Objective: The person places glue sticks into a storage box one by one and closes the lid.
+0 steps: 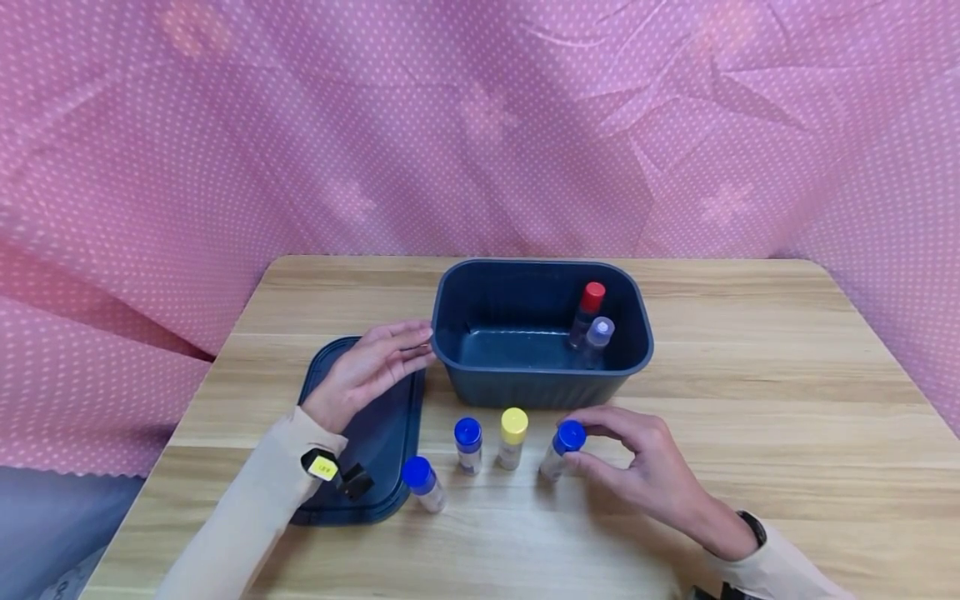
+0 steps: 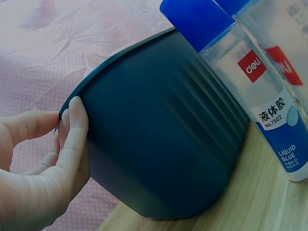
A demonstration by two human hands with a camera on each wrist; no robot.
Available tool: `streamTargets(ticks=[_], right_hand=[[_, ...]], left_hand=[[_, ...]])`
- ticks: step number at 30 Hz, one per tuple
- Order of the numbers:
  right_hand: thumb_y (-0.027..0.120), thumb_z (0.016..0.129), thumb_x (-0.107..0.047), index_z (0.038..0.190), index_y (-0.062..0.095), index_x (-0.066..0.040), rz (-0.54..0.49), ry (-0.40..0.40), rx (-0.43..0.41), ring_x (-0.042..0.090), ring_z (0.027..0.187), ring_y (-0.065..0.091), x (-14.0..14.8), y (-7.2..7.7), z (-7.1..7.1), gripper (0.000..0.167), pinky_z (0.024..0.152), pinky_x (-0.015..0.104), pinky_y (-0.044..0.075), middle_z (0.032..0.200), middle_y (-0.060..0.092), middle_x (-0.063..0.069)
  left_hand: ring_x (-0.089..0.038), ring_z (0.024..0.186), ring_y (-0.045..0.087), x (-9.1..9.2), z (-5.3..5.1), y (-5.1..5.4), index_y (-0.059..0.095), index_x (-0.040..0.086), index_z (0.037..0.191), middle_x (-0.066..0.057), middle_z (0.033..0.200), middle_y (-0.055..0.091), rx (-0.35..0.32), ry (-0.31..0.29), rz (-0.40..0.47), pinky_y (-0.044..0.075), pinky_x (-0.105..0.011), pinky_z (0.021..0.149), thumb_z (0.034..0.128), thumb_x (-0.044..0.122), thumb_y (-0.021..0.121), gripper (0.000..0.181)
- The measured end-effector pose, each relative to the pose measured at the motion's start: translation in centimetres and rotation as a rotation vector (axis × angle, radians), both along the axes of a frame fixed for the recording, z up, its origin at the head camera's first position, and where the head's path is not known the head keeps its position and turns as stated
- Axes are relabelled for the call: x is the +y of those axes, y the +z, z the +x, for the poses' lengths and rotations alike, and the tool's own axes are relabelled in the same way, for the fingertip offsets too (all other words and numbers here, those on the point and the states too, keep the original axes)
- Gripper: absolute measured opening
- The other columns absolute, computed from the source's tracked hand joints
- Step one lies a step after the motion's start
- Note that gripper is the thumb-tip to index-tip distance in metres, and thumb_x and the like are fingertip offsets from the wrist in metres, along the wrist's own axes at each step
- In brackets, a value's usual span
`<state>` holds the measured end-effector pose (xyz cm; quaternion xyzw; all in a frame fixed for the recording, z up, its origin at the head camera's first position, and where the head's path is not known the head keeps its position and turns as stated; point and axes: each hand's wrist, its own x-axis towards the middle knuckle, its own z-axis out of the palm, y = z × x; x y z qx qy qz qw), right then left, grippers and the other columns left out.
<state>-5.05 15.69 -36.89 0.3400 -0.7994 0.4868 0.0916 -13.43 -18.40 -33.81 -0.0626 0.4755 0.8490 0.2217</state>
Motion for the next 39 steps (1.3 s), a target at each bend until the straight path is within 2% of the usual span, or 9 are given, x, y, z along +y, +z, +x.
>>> streamTargets(ticks=[6, 14, 17, 21, 23, 30, 39], right_hand=[[0.079, 0.077, 0.001, 0.113, 0.067, -0.009, -0.005, -0.025, 0.002, 0.011, 0.089, 0.067, 0.0, 0.6, -0.1, 0.040, 0.082, 0.025, 0.056, 0.101, 0.071, -0.001], [0.079, 0.075, 0.004, 0.110, 0.068, -0.010, -0.023, -0.039, 0.025, 0.010, 0.089, 0.067, 0.2, 1.4, -0.4, 0.039, 0.082, 0.024, 0.056, 0.100, 0.071, -0.001], [0.079, 0.075, 0.005, 0.110, 0.068, -0.011, -0.017, -0.046, 0.023, 0.009, 0.091, 0.067, 0.4, 1.6, -0.6, 0.040, 0.083, 0.024, 0.055, 0.103, 0.071, -0.003], [0.079, 0.075, 0.005, 0.110, 0.068, -0.010, -0.010, -0.052, 0.025, 0.010, 0.092, 0.067, 0.5, 1.8, -0.7, 0.040, 0.083, 0.023, 0.055, 0.103, 0.071, -0.002], [0.079, 0.075, 0.005, 0.110, 0.068, -0.010, -0.008, -0.054, 0.026, 0.009, 0.092, 0.067, 0.5, 2.0, -0.7, 0.040, 0.083, 0.023, 0.055, 0.103, 0.071, -0.002], [0.078, 0.074, 0.008, 0.111, 0.068, -0.009, -0.025, -0.055, 0.034, 0.009, 0.094, 0.067, 0.6, 2.6, -0.9, 0.041, 0.084, 0.022, 0.054, 0.104, 0.071, -0.001], [0.078, 0.074, 0.009, 0.112, 0.068, -0.007, -0.026, -0.062, 0.047, 0.009, 0.093, 0.067, 0.6, 3.2, -1.0, 0.043, 0.084, 0.022, 0.054, 0.104, 0.071, -0.001]], left_hand=[[-0.022, 0.110, 0.062, 0.0, 0.0, -0.1, 0.065, 0.004, 0.112, -0.015, 0.124, 0.059, -0.001, -0.001, 0.014, 0.049, -0.034, 0.097, 0.0951, 0.005, 0.059, 0.018], [-0.020, 0.100, 0.065, 0.0, -0.2, -0.4, 0.066, 0.004, 0.109, -0.012, 0.112, 0.064, 0.025, -0.019, 0.021, 0.051, -0.033, 0.095, 0.0959, 0.004, 0.057, 0.016], [-0.020, 0.100, 0.065, 0.0, -0.2, -0.4, 0.061, 0.002, 0.116, -0.012, 0.114, 0.063, 0.032, -0.019, 0.007, 0.050, -0.033, 0.095, 0.0962, 0.004, 0.057, 0.020], [-0.020, 0.105, 0.063, 0.0, -0.3, -0.4, 0.048, -0.002, 0.130, -0.013, 0.118, 0.061, 0.030, -0.014, -0.010, 0.049, -0.033, 0.097, 0.0956, 0.005, 0.059, 0.037], [-0.021, 0.107, 0.062, 0.0, -0.2, -0.3, 0.045, -0.003, 0.132, -0.013, 0.118, 0.060, 0.028, -0.013, -0.011, 0.049, -0.032, 0.097, 0.0956, 0.005, 0.059, 0.040], [-0.020, 0.104, 0.064, 0.0, 0.0, -0.2, 0.061, 0.002, 0.116, -0.015, 0.123, 0.059, 0.006, 0.009, 0.009, 0.049, -0.034, 0.097, 0.0946, 0.005, 0.060, 0.022], [-0.020, 0.106, 0.063, 0.0, -0.1, -0.2, 0.060, 0.002, 0.116, -0.015, 0.122, 0.058, 0.004, 0.002, 0.024, 0.049, -0.034, 0.097, 0.0946, 0.005, 0.060, 0.022]])
